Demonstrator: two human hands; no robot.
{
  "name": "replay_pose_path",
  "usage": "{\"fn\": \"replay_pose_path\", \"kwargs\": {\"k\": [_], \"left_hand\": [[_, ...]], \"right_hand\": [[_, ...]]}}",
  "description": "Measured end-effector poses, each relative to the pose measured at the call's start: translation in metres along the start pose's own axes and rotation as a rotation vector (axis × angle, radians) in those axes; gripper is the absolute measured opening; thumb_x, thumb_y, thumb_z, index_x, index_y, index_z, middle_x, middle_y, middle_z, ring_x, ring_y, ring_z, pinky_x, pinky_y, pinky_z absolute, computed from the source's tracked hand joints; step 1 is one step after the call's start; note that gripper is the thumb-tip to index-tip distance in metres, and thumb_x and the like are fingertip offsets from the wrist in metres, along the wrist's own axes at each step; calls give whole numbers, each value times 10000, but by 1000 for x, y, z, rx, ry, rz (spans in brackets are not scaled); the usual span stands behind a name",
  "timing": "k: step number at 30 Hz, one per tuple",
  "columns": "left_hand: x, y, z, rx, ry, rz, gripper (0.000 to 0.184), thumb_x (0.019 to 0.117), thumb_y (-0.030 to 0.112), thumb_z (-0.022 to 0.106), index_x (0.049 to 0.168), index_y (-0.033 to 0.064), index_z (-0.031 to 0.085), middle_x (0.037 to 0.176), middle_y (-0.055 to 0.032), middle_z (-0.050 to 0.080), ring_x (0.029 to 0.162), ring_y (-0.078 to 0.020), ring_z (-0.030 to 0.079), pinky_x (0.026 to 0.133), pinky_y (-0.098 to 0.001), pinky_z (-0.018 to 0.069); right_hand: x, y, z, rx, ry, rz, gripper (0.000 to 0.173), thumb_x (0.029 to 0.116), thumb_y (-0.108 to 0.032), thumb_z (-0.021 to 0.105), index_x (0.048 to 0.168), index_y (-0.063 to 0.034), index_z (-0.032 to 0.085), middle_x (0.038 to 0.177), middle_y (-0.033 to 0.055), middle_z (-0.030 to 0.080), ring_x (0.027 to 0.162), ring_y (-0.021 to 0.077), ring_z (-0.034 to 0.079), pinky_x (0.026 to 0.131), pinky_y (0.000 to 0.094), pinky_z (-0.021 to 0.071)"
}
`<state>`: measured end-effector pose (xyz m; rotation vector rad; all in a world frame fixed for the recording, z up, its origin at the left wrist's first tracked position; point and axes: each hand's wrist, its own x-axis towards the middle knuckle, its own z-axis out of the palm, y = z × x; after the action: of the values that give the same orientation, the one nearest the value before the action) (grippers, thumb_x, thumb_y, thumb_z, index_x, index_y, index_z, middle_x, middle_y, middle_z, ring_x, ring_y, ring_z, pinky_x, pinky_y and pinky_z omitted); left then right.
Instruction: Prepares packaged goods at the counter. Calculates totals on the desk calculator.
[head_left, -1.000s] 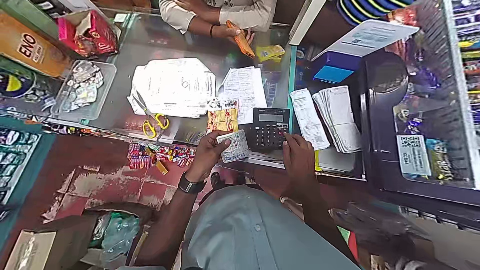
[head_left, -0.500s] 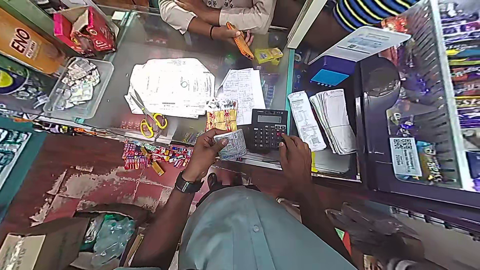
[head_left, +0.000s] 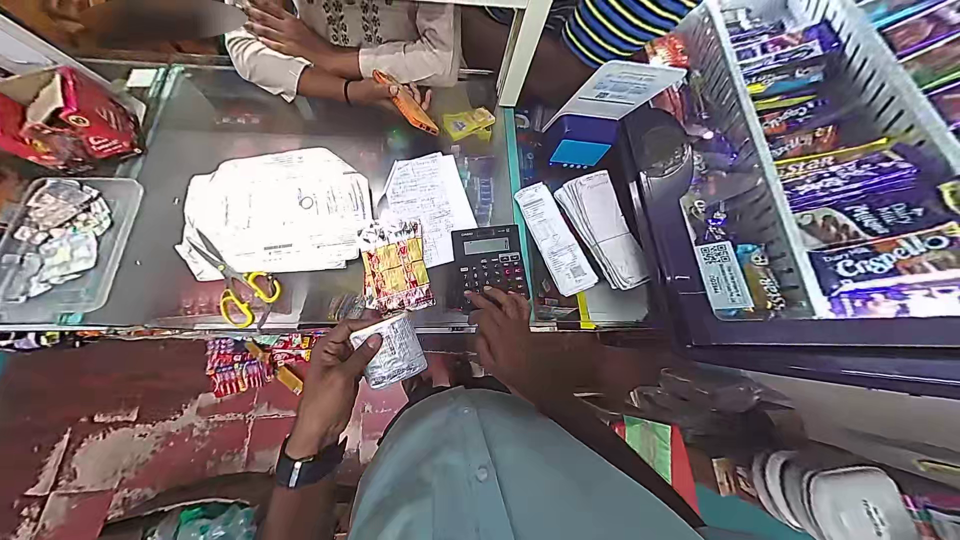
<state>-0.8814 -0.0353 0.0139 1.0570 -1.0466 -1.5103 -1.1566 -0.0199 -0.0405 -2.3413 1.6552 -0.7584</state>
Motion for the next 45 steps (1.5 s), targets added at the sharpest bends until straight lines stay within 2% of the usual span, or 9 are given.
{"fn": "replay_pose_path", "kwargs": {"k": [18,24,30,35,38,39,41,43,45], "left_hand": [[-16,-16,-13,-48,66,-25,212,956,-1,562,1107,43,705,983,-78,766,824,-140,751,734,-298,641],[-20,-18,-18,-41,72,-34,218,965,-4,554,1115,43,704,1014,-76,767,843,-140,752,745,-297,640],[-24,-21,-15,-8,85,-53,199,956,14,571,1102,49,702,993,-65,766,832,-137,747,737,-296,637],[-28,-23,-8,23,64,-74,195,949,28,573,1108,35,685,994,-71,760,836,-146,742,739,-308,633],[-18,-21,15,-46,31,-73,200,968,12,557,1125,21,681,997,-84,759,839,-156,743,740,-319,637],[-14,-18,27,-67,12,-51,204,975,10,554,1136,19,679,1003,-84,758,849,-157,741,746,-323,637],[-5,-13,51,-41,-18,47,217,984,13,554,1171,9,665,1057,-61,746,934,-137,721,828,-321,617],[9,-7,59,172,3,211,346,1017,104,537,1332,-35,569,1298,-99,656,1173,-150,638,988,-342,552],[32,-8,44,544,145,256,511,1041,277,504,1448,-30,479,1442,-179,544,1290,-236,558,1032,-397,508]], "right_hand": [[-1,25,-23,-64,79,187,287,983,-201,397,1079,-163,665,1345,25,663,1349,338,508,1036,605,335],[-5,22,-26,-25,48,114,270,963,-174,411,1056,-142,663,1323,50,675,1331,356,522,1048,618,326],[-9,5,-13,-44,-29,75,265,985,-239,419,1075,-169,659,1453,14,594,1408,350,453,1075,655,281],[-20,9,-21,-69,95,203,276,977,-203,417,1062,-166,678,1307,31,678,1340,377,509,1065,675,292],[-8,-5,-24,343,206,177,320,1047,-255,465,1171,-26,651,1240,118,692,1230,255,598,1055,459,445],[-1,-15,-26,607,169,179,412,1058,-296,515,1268,51,583,1277,146,659,1179,194,628,1006,368,517],[19,-33,-30,1096,23,220,634,997,-265,648,1429,96,356,1239,117,652,1002,143,687,843,323,601],[47,-34,-36,1148,19,277,595,957,-90,641,1448,63,342,978,54,708,778,93,683,696,291,594],[85,-4,-46,923,123,353,513,975,-80,612,1444,-24,413,855,22,688,686,78,636,641,293,560]]}}
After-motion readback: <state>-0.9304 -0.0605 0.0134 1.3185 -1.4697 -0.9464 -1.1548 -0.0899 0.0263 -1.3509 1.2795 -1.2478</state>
